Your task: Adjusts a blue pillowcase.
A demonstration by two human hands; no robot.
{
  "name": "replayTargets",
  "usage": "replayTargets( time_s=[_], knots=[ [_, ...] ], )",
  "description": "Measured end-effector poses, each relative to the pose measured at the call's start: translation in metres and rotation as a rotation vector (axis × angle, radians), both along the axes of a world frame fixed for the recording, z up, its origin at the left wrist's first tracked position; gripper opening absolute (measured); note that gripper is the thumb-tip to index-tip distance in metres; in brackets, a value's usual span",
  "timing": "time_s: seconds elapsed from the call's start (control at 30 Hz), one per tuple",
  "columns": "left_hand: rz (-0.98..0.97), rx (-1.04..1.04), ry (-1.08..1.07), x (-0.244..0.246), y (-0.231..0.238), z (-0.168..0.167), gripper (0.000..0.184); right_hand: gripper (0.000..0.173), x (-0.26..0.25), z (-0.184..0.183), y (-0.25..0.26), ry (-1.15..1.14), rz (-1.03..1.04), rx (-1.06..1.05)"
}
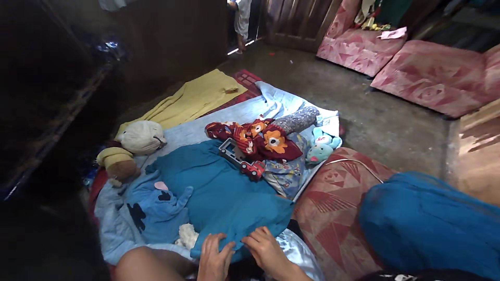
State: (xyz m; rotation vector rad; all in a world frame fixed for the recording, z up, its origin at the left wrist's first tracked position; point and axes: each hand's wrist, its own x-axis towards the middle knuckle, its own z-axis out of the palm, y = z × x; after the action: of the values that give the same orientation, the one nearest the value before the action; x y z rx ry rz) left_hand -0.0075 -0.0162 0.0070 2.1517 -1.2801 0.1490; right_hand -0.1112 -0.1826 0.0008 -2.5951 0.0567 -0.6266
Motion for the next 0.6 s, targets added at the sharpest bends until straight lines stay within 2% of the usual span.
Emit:
replayTargets(
  time_s=[0.2,0.3,0.43,0.6],
  knots=[
    [-0.011,-0.013,0.022,0.0,-0.008,-0.001,0.021,0.011,-0.003,-0.003,-0.002,-0.027,-0.005,0.026],
    [0.015,0.054,0.039,0.003,-0.009,0.001,0.018,0.012,-0.002,-0.003,-0.007,-0.032,0.006,0.033],
    [0.027,0.147,0.147,0.009,-0.003,0.004,0.017,0.01,-0.004,-0.001,-0.013,0.056,-0.065,0.068],
    [0.047,0.08,0.19,0.011,0.003,0.005,0.016,0.009,-0.011,0.004,-0.022,0.175,-0.109,0.179]
  ],
)
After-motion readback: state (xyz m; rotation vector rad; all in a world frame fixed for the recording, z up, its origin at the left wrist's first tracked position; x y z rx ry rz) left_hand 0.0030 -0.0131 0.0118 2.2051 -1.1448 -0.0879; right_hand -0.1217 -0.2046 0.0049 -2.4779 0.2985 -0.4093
